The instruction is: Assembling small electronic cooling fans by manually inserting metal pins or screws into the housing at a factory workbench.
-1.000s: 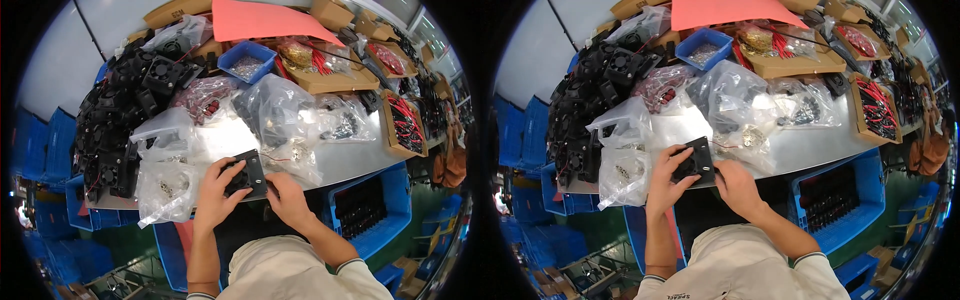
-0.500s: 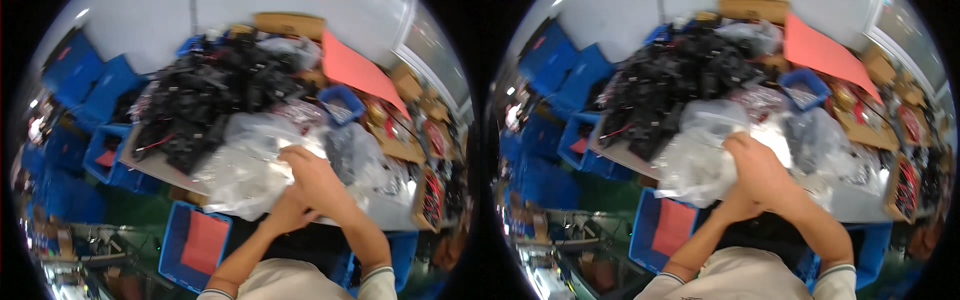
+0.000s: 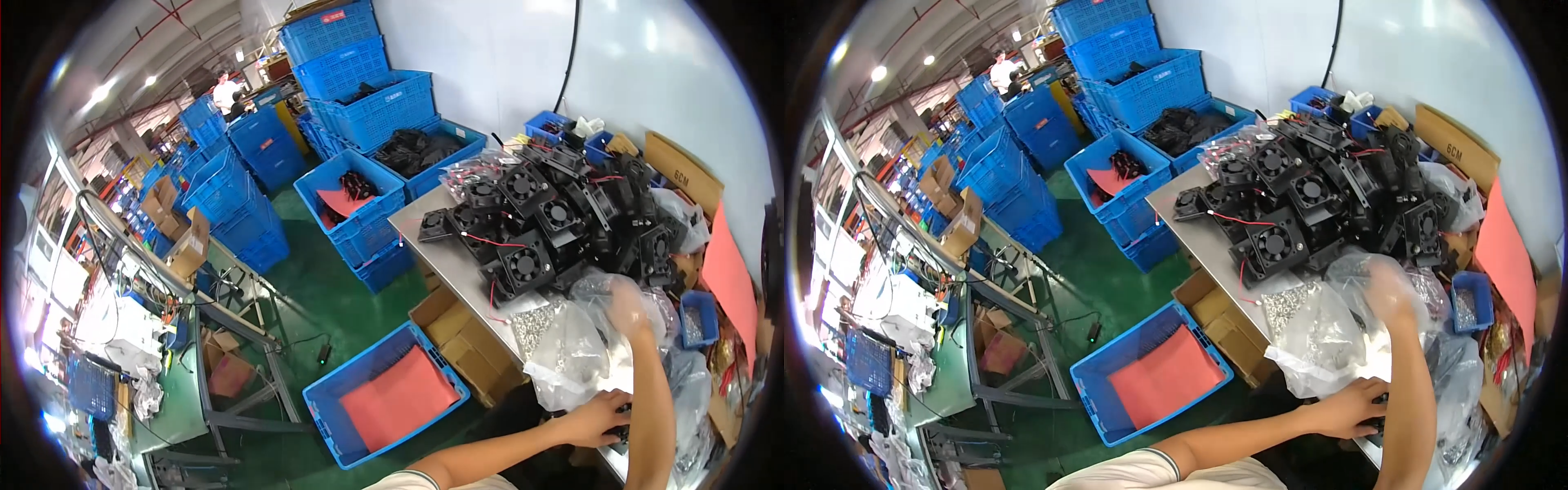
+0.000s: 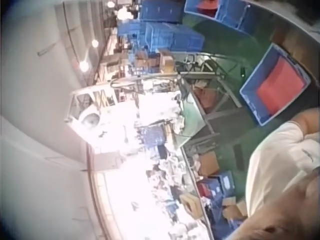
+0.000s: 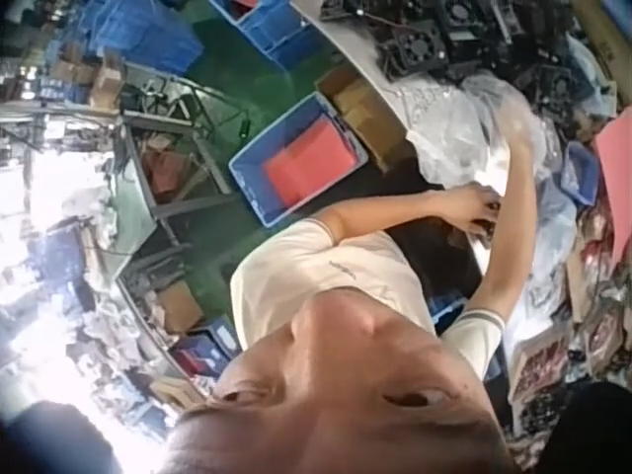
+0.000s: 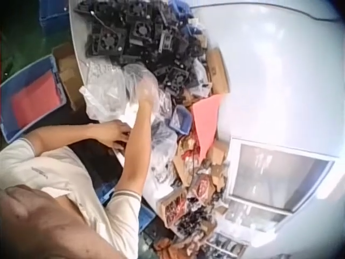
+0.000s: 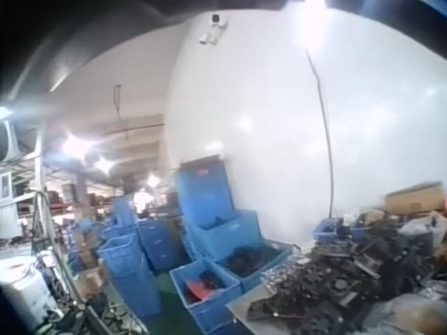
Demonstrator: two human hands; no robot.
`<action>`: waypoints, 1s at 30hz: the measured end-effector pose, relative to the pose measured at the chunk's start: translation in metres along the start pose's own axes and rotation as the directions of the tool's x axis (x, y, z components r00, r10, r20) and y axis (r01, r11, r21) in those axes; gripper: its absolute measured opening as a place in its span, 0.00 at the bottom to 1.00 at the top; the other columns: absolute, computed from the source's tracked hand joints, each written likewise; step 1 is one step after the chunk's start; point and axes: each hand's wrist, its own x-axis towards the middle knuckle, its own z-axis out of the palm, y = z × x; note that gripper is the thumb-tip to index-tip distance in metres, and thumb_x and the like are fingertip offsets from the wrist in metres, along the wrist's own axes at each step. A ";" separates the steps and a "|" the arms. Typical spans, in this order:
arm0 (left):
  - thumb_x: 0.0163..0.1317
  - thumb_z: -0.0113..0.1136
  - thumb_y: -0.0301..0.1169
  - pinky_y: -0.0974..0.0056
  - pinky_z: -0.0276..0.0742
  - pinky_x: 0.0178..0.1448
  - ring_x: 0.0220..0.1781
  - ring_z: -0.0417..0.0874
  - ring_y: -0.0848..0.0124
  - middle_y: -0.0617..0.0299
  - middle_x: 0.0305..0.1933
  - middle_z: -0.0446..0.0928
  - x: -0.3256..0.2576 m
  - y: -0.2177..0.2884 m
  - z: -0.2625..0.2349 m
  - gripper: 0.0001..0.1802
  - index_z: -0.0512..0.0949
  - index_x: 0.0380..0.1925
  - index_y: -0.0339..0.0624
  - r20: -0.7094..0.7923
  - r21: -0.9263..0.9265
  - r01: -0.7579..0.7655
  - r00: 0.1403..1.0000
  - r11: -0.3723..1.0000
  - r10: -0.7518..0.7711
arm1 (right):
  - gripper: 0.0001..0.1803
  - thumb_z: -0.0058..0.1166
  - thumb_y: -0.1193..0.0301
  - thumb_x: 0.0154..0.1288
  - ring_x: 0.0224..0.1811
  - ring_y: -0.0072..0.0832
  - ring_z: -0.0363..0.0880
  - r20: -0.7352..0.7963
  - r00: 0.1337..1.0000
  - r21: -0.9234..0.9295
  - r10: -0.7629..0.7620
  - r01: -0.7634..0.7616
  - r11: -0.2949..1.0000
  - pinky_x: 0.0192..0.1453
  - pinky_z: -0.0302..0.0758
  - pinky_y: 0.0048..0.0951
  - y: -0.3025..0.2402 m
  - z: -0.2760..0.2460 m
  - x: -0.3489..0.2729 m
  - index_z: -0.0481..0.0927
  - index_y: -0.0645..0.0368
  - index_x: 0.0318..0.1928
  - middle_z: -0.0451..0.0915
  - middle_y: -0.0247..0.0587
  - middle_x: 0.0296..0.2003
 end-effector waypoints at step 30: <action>0.45 0.72 0.27 0.55 0.70 0.63 0.60 0.73 0.52 0.51 0.60 0.71 0.017 0.013 0.003 0.33 0.79 0.57 0.48 0.082 0.102 0.080 0.993 0.992 -0.089 | 0.07 0.61 0.74 0.64 0.31 0.13 0.71 -0.038 0.728 0.852 0.684 -0.334 0.403 0.34 0.69 0.18 -0.035 -0.027 -0.307 0.82 0.64 0.41 0.78 0.28 0.32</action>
